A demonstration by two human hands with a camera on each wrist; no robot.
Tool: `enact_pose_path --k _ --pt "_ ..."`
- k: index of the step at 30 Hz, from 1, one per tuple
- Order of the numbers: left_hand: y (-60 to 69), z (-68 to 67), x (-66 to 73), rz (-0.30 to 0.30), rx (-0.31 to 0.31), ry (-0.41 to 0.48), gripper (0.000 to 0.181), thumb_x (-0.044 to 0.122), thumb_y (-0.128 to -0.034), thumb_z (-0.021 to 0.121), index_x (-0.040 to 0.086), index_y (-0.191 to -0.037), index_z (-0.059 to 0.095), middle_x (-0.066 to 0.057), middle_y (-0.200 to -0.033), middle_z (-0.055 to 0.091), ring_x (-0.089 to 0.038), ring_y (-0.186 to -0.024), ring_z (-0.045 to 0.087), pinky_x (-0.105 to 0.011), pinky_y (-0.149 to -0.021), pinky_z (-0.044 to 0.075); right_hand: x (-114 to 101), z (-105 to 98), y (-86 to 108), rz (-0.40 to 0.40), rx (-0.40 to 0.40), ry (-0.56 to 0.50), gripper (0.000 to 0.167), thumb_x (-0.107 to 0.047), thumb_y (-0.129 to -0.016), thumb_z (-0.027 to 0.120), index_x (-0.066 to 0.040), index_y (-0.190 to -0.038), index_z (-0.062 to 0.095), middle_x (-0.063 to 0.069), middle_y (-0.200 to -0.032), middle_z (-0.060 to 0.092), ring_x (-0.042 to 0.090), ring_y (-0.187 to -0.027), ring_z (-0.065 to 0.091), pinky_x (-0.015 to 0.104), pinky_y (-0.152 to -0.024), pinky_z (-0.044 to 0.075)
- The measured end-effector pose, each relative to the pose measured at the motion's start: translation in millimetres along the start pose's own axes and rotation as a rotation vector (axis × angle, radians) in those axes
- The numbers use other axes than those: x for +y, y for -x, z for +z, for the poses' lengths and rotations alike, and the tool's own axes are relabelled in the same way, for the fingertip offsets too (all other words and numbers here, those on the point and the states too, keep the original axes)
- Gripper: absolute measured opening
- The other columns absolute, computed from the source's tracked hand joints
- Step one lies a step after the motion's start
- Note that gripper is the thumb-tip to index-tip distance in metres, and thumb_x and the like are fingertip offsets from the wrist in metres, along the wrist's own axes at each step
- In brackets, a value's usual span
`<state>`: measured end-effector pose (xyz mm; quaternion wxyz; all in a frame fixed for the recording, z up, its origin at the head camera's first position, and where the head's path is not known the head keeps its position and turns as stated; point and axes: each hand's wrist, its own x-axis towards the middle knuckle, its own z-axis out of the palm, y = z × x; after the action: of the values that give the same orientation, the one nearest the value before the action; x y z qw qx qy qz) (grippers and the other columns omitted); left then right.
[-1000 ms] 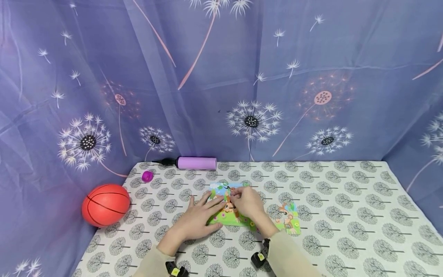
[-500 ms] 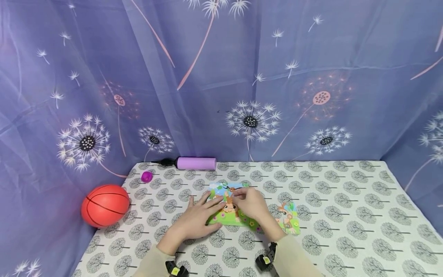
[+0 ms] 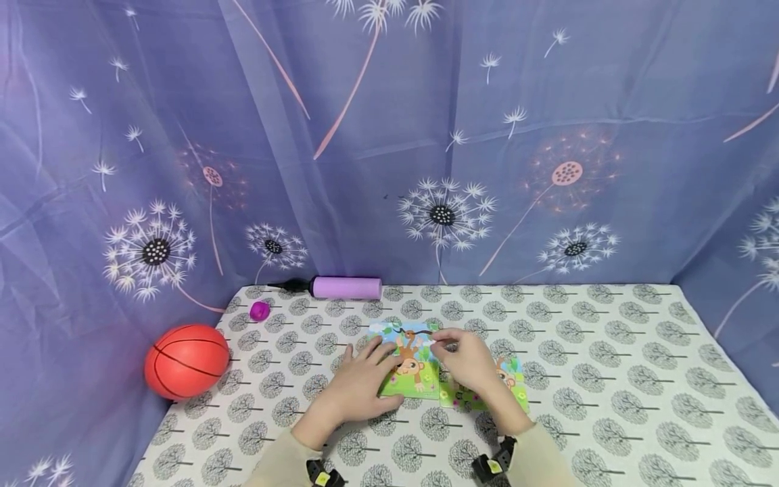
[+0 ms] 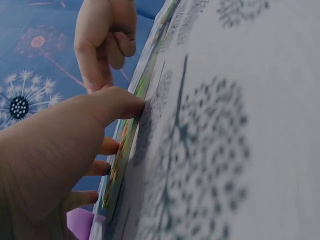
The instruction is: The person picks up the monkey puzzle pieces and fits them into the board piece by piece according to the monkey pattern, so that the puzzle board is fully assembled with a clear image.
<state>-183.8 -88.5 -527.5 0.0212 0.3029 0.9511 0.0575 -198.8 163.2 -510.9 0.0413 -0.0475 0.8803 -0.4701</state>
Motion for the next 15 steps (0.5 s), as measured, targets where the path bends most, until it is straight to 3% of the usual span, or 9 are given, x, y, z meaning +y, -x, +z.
enact_pose_path --k 5,8,11,15 --pt "-2.8 1.0 3.5 0.0 -0.016 -0.004 0.079 0.068 -0.0926 0.056 0.021 -0.154 0.048 0.002 -0.168 0.032 -0.037 -0.153 0.029 -0.079 -0.108 0.03 9 -23 8.2 0.037 0.04 0.004 0.034 -0.024 -0.097 0.073 -0.007 -0.127 0.072 0.008 -0.114 0.073 0.021 -0.065 0.061 0.032 -0.045 0.046" --pt "-4.0 -0.2 2.3 0.008 -0.022 0.016 0.079 0.067 -0.0926 0.057 0.021 -0.156 0.047 0.002 -0.168 0.031 -0.037 -0.153 0.028 -0.079 -0.108 0.029 19 -40 12.7 0.046 0.056 0.051 0.039 -0.025 -0.097 0.074 -0.005 -0.13 0.07 0.011 -0.116 0.072 0.017 -0.064 0.06 0.029 -0.046 0.047" --pt "-4.5 -1.1 -0.7 0.014 -0.037 0.048 0.078 0.065 -0.0921 0.059 0.025 -0.157 0.046 0.004 -0.169 0.03 -0.036 -0.154 0.026 -0.081 -0.109 0.027 33 -56 18.3 0.056 0.053 0.115 0.043 -0.029 -0.098 0.073 -0.004 -0.133 0.067 0.01 -0.115 0.071 0.018 -0.076 0.063 0.033 -0.059 0.052" --pt "-5.2 -3.0 -3.4 0.01 -0.06 0.076 0.078 0.065 -0.0914 0.06 0.028 -0.158 0.045 0.007 -0.17 0.027 -0.034 -0.155 0.023 -0.082 -0.109 0.024 50 -76 27.4 0.079 0.037 0.175 0.052 -0.039 -0.098 0.073 -0.002 -0.135 0.065 0.011 -0.116 0.07 0.033 -0.101 0.068 0.052 -0.081 0.055"
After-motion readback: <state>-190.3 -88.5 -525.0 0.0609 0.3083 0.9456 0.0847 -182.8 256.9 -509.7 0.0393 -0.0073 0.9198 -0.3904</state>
